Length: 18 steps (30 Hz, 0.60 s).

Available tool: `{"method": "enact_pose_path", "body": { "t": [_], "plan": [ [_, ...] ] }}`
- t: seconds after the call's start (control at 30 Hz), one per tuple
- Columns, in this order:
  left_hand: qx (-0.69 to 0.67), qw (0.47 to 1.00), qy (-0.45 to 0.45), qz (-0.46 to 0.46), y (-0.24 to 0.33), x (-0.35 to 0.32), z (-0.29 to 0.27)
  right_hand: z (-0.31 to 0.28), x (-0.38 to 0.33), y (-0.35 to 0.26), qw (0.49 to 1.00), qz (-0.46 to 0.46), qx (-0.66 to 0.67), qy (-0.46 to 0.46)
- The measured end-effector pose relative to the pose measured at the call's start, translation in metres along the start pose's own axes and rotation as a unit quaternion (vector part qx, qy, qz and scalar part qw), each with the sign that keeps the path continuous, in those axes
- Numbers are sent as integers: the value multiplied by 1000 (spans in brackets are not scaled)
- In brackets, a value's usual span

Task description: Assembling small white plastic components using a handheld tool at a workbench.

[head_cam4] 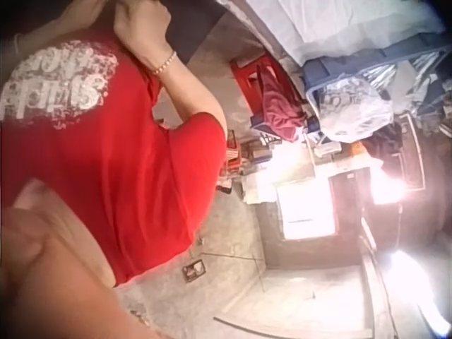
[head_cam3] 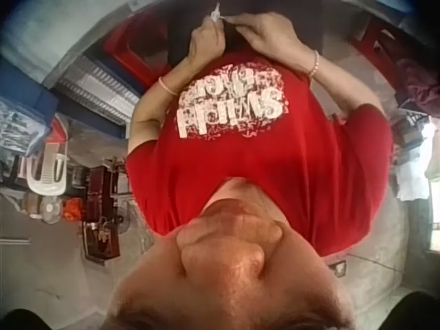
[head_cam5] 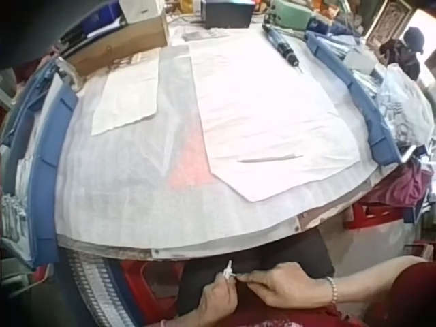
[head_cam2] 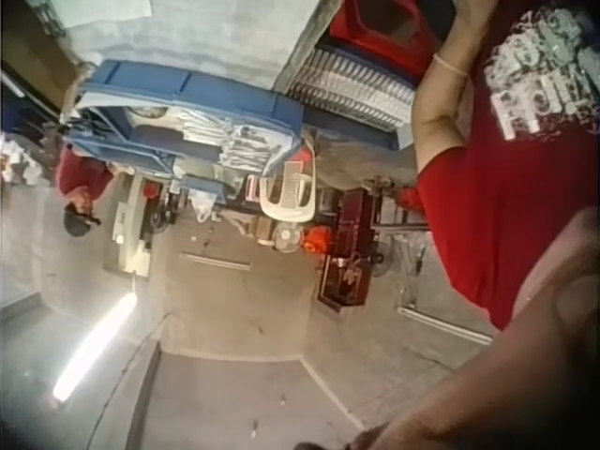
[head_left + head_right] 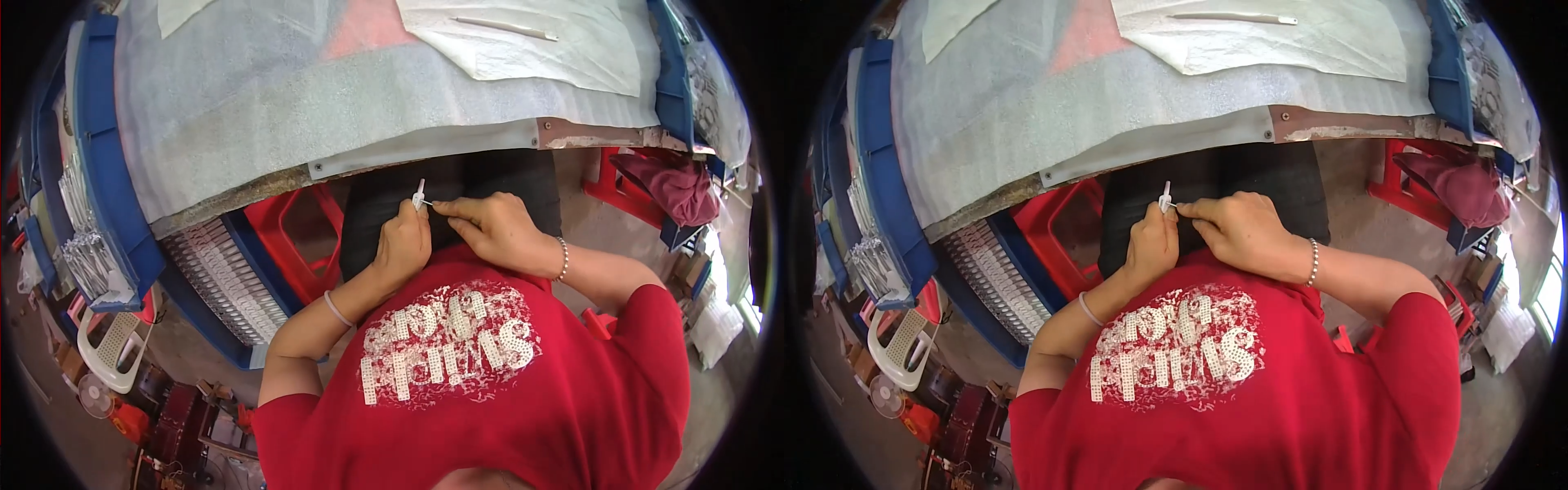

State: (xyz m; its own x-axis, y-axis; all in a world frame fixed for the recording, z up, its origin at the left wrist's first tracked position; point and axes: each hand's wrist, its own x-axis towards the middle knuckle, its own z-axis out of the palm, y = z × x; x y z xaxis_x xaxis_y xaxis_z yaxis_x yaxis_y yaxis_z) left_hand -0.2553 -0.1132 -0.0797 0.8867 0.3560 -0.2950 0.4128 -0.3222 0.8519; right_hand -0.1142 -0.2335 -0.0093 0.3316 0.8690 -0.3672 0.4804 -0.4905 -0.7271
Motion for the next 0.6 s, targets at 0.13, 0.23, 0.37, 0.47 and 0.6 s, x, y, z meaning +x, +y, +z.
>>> {"method": "enact_pose_path", "body": {
  "t": [0.13,0.23,0.37,0.47,0.6],
  "plan": [
    [-8,999,17,34,-7,-1,1,-7,4,6,877,236,410,-84],
    [-69,997,28,33,-1,-3,-1,-16,-5,-11,986,47,158,-1],
    [-216,972,-23,-91,4,-11,-10,-26,-30,-28,996,-73,-7,40],
    [-272,951,-37,-139,8,-13,-12,-21,-36,-22,991,-107,-66,46],
    [-297,943,-46,-145,9,-15,-13,-17,-36,-19,990,-113,-70,53]
  ]
}}
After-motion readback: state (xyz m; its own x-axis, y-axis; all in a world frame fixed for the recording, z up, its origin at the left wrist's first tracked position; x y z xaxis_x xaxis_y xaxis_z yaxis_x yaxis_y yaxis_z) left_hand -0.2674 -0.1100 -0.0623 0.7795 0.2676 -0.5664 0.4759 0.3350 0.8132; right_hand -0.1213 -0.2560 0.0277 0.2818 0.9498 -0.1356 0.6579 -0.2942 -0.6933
